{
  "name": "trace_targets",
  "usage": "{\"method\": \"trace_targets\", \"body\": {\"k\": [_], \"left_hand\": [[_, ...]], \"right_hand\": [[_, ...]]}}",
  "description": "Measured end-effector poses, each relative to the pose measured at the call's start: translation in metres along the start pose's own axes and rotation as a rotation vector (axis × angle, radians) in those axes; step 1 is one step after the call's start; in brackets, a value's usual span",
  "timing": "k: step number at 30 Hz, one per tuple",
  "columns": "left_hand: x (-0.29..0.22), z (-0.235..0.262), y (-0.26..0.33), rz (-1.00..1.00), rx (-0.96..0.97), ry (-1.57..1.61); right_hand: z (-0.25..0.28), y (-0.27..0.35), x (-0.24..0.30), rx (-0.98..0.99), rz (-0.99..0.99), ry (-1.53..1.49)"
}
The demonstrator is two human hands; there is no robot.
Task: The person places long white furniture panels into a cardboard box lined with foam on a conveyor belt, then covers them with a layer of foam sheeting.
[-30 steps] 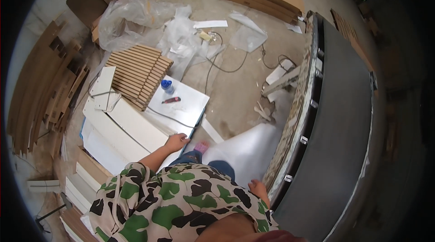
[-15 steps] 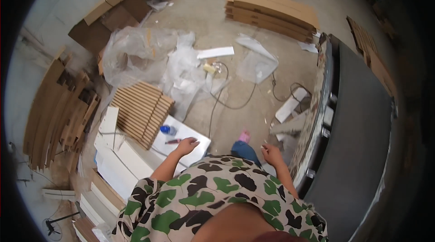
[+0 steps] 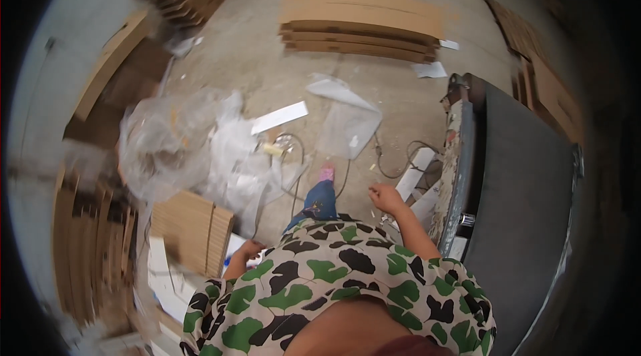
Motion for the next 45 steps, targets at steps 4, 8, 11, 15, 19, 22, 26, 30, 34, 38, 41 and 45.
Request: {"method": "trace_targets", "body": {"k": [4, 8, 11, 15, 19, 22, 26, 30, 34, 38, 41, 45], "left_hand": [[-0.116, 0.127, -0.121, -0.150, -0.362, -0.516], [-0.397, 0.179, -0.166, -0.464, -0.452, -0.624], [-0.552, 0.188, -0.187, -0.712, -0.424, -0.681], [-0.690, 0.167, -0.219, -0.933, -0.335, -0.547], [-0.749, 0.123, -0.263, -0.885, -0.155, -0.711], [-0.788, 0.125, -0.290, -0.926, 0.023, -0.921], [-0.834, 0.175, -0.365, -0.704, -0.085, -1.054], [-0.927, 0.188, -0.404, -0.594, -0.145, -1.088], [-1.009, 0.182, -0.488, -0.583, -0.136, -1.173], [-1.075, 0.160, -0.567, -0.682, -0.312, -1.381], [-1.113, 0.107, -0.599, -0.628, -0.067, -1.556], [-1.101, 0.097, -0.666, -0.627, 0.039, -1.593]], "right_hand": [[-0.005, -0.016, -0.057, 0.092, -0.284, 0.001], [0.028, -0.006, -0.106, 0.099, -0.646, -0.021], [0.034, -0.022, -0.128, 0.061, -0.749, -0.016], [0.017, -0.056, -0.146, 0.142, -0.924, -0.252], [-0.024, -0.136, -0.211, 0.297, -0.779, -0.232], [0.003, -0.221, -0.258, 0.343, -0.523, 0.057], [0.148, -0.344, -0.244, -0.174, -0.749, -0.150], [0.250, -0.402, -0.214, -0.453, -0.817, -0.603], [0.216, -0.376, -0.204, -0.574, -1.088, -0.773], [0.096, -0.271, -0.135, -0.029, -1.305, -0.094], [0.012, -0.234, -0.021, 0.436, -1.449, -0.447], [0.008, -0.325, 0.057, 0.262, -1.604, -1.016]]}}
Point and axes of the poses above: each hand's wrist, its own y-axis away from the middle knuckle, its own z-axis out of the back of the hand, x = y × z, the point moved 6 cm from there along -y, towards the middle knuckle, and after that the axes turned 3 degrees about -z, right-handed, at the moved point
